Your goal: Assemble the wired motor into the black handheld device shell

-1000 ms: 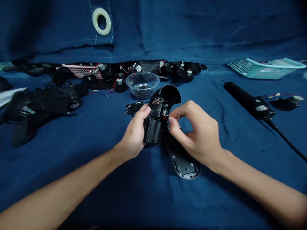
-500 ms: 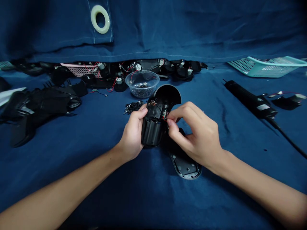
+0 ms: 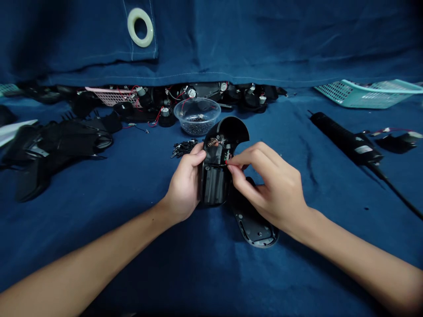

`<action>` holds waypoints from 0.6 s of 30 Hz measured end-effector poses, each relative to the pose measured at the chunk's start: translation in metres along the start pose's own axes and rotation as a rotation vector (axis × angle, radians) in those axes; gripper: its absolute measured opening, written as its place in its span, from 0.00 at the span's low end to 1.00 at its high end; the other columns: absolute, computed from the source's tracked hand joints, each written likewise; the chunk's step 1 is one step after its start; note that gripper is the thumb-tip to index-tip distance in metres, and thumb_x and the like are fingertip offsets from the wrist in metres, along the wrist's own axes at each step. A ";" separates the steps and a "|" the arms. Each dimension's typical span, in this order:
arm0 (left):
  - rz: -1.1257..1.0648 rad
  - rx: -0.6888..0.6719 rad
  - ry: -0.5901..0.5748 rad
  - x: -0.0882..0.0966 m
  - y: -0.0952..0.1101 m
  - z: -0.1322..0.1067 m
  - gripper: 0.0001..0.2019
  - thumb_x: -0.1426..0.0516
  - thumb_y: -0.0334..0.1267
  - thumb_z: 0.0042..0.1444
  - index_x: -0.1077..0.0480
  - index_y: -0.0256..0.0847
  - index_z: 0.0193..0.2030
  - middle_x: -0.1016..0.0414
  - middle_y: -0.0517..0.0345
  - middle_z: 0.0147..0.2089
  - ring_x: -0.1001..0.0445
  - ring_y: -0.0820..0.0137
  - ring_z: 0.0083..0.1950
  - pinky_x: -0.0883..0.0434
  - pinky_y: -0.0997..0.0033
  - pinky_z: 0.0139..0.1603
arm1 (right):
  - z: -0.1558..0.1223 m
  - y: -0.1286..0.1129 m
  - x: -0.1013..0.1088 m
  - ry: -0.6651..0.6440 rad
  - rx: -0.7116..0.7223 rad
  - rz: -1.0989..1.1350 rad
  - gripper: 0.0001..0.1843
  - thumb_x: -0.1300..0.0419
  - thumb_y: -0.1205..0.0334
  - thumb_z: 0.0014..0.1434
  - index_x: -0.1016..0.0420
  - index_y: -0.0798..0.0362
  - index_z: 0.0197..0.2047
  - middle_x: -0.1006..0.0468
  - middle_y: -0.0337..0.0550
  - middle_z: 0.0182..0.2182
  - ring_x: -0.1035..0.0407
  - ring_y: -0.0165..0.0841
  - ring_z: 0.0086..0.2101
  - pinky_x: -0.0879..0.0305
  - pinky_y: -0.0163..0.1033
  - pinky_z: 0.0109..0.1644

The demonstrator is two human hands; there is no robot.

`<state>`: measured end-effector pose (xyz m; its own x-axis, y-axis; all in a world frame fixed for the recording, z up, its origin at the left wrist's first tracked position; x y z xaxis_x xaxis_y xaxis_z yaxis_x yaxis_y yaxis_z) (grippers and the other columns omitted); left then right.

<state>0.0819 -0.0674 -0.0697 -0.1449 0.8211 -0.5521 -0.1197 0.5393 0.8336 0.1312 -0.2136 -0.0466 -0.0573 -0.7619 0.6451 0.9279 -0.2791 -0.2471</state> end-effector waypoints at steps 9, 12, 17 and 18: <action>-0.007 -0.005 -0.011 0.000 -0.001 0.001 0.14 0.50 0.43 0.59 0.29 0.43 0.48 0.22 0.56 0.47 0.25 0.60 0.57 0.27 0.58 0.58 | -0.001 0.000 0.001 -0.002 0.016 -0.017 0.04 0.42 0.70 0.64 0.30 0.52 0.39 0.24 0.43 0.34 0.30 0.31 0.34 0.32 0.38 0.38; -0.030 -0.001 -0.025 0.000 -0.002 0.002 0.14 0.50 0.43 0.59 0.30 0.42 0.48 0.22 0.56 0.47 0.25 0.60 0.56 0.27 0.59 0.59 | -0.001 0.001 0.000 -0.008 0.015 -0.021 0.04 0.42 0.71 0.63 0.30 0.52 0.39 0.25 0.43 0.34 0.30 0.31 0.34 0.32 0.38 0.38; -0.045 0.000 -0.021 0.001 -0.002 0.003 0.13 0.49 0.41 0.59 0.31 0.41 0.47 0.22 0.56 0.46 0.24 0.61 0.56 0.27 0.60 0.59 | 0.000 0.001 0.000 -0.020 0.006 -0.024 0.04 0.42 0.71 0.64 0.30 0.52 0.40 0.25 0.43 0.34 0.30 0.31 0.35 0.33 0.37 0.39; -0.040 0.000 -0.024 0.001 -0.002 0.003 0.13 0.49 0.41 0.59 0.31 0.41 0.47 0.22 0.56 0.46 0.24 0.62 0.55 0.26 0.60 0.59 | 0.000 0.000 0.000 -0.026 0.000 -0.024 0.04 0.43 0.70 0.64 0.30 0.52 0.40 0.25 0.43 0.34 0.30 0.31 0.35 0.33 0.37 0.39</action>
<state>0.0851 -0.0665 -0.0719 -0.1166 0.8032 -0.5842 -0.1250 0.5717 0.8109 0.1317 -0.2137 -0.0465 -0.0699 -0.7399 0.6691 0.9264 -0.2970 -0.2316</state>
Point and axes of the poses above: each hand's wrist, its own z-axis towards the middle knuckle, its own x-axis out of the back of the hand, y = z × x, the point moved 1 cm from there along z, towards the middle knuckle
